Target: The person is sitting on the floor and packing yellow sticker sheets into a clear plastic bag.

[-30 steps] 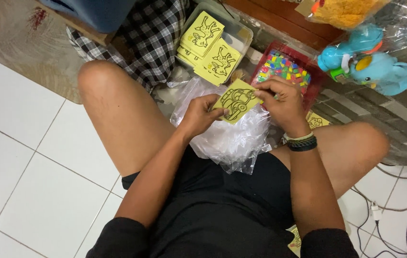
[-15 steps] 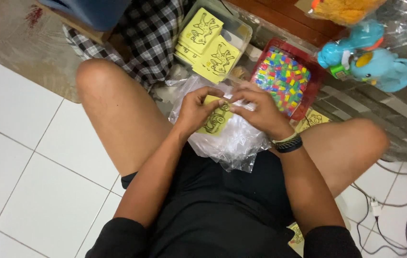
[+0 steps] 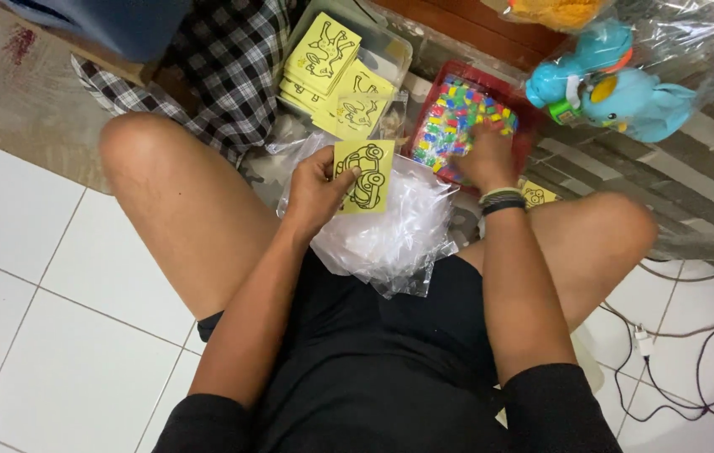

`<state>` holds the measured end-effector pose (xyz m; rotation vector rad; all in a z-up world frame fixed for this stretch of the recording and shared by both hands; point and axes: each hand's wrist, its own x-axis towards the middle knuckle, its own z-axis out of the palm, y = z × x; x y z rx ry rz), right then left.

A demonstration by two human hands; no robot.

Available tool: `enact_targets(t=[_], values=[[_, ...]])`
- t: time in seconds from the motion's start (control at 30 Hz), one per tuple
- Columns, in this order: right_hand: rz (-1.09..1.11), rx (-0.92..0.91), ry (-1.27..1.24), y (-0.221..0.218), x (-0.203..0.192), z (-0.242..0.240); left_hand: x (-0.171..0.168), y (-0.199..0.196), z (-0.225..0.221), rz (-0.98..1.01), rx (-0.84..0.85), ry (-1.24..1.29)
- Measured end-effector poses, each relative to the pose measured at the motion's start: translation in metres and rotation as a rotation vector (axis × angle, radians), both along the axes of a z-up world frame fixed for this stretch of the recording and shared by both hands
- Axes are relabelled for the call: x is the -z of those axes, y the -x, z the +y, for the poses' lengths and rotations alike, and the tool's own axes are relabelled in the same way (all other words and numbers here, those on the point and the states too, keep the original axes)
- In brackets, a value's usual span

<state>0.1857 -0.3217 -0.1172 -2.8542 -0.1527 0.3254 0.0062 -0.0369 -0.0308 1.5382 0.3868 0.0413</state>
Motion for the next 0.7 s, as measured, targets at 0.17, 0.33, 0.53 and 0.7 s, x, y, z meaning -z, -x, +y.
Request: enact_targets(t=[0.17,0.33,0.53,0.7], values=[[-0.014,-0.023,0.082,-0.005,0.035,0.000,0.006,0.003,0.005,0.001,-0.044,0.052],[-0.075,0.018,0.150,0.006,-0.012,0.002,0.007,0.004,0.006,-0.009,-0.047,0.037],[-0.285,0.090,0.032,0.019,-0.068,-0.026,0.004,0.009,0.000,-0.062,-0.017,-0.146],[-0.294,-0.063,-0.651,0.055,-0.134,-0.004,-0.001,0.011,-0.004,-0.085,0.019,-0.373]])
